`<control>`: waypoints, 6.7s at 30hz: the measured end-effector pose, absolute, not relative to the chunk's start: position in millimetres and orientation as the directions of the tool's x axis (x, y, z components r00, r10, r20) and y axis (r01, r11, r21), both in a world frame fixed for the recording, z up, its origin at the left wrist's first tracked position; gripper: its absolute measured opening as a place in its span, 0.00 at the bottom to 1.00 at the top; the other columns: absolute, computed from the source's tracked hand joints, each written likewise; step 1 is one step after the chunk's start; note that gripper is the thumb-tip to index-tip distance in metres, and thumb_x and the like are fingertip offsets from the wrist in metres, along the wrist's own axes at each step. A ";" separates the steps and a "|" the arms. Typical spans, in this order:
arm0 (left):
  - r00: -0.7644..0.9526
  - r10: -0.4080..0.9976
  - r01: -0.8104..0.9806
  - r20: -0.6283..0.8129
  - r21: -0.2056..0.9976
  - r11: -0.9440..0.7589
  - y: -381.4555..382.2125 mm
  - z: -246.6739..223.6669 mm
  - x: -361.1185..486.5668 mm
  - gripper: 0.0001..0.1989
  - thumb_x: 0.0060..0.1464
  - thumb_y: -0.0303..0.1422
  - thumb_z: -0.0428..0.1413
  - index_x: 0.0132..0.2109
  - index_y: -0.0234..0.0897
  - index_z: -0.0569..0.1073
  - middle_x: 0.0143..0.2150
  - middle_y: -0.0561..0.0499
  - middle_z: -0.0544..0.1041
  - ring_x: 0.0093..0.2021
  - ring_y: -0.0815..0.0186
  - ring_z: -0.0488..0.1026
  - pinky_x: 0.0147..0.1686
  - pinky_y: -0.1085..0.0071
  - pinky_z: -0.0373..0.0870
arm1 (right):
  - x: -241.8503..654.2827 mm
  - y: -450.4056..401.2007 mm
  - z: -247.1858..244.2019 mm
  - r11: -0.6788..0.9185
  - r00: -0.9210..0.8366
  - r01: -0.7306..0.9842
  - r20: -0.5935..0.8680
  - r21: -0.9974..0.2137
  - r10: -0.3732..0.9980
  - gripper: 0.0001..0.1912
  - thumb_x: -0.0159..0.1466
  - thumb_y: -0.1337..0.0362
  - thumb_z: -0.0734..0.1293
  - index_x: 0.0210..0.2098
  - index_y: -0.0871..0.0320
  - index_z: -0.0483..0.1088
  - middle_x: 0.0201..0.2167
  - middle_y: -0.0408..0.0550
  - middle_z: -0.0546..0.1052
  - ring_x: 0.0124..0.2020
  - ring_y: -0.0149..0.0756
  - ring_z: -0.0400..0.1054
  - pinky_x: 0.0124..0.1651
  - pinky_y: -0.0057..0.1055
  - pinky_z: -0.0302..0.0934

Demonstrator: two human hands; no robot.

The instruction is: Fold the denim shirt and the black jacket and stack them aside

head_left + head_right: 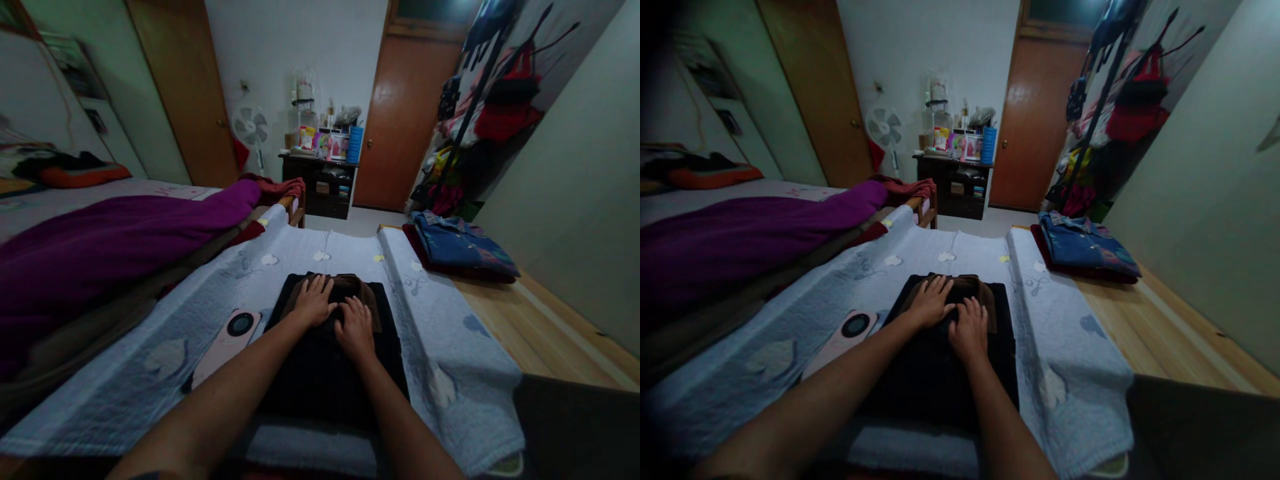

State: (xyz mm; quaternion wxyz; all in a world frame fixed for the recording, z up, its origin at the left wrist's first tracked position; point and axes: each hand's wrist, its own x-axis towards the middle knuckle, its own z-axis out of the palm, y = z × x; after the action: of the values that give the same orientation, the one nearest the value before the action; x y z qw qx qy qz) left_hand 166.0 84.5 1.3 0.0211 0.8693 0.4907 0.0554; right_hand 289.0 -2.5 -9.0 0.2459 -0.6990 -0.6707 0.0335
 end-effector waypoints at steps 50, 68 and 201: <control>0.480 0.847 0.863 0.229 0.052 -0.503 79.3 -21.8 170.8 0.35 0.58 0.45 0.47 0.68 0.36 0.51 0.70 0.40 0.49 0.70 0.53 0.41 0.66 0.52 0.37 | 317.9 74.6 -12.8 -0.239 0.254 0.921 0.010 -0.307 0.967 0.37 0.66 0.53 0.55 0.68 0.68 0.44 0.69 0.61 0.46 0.69 0.49 0.38 0.65 0.50 0.38; 0.472 0.851 0.870 0.228 0.034 -0.492 79.4 -23.5 172.1 0.35 0.58 0.44 0.46 0.69 0.35 0.50 0.70 0.38 0.48 0.70 0.53 0.42 0.65 0.51 0.38 | 335.7 36.2 -15.2 -0.333 0.336 0.908 -0.035 -0.255 0.941 0.40 0.66 0.45 0.48 0.69 0.64 0.38 0.70 0.55 0.43 0.69 0.45 0.35 0.65 0.51 0.32; 0.407 0.894 0.902 0.187 0.076 -0.426 -71.8 2.2 115.3 0.34 0.60 0.50 0.45 0.67 0.36 0.55 0.67 0.35 0.57 0.67 0.47 0.51 0.62 0.52 0.51 | 300.3 -94.2 -7.5 0.010 0.030 0.974 0.175 -0.227 0.984 0.31 0.69 0.51 0.50 0.67 0.60 0.51 0.69 0.50 0.49 0.69 0.43 0.41 0.66 0.45 0.40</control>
State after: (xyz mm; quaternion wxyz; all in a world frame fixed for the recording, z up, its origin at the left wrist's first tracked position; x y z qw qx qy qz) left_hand 115.3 -71.8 2.2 -0.0184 0.8384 0.5355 0.0997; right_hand 300.3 -94.2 -7.5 0.1436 -0.7033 -0.6960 0.0179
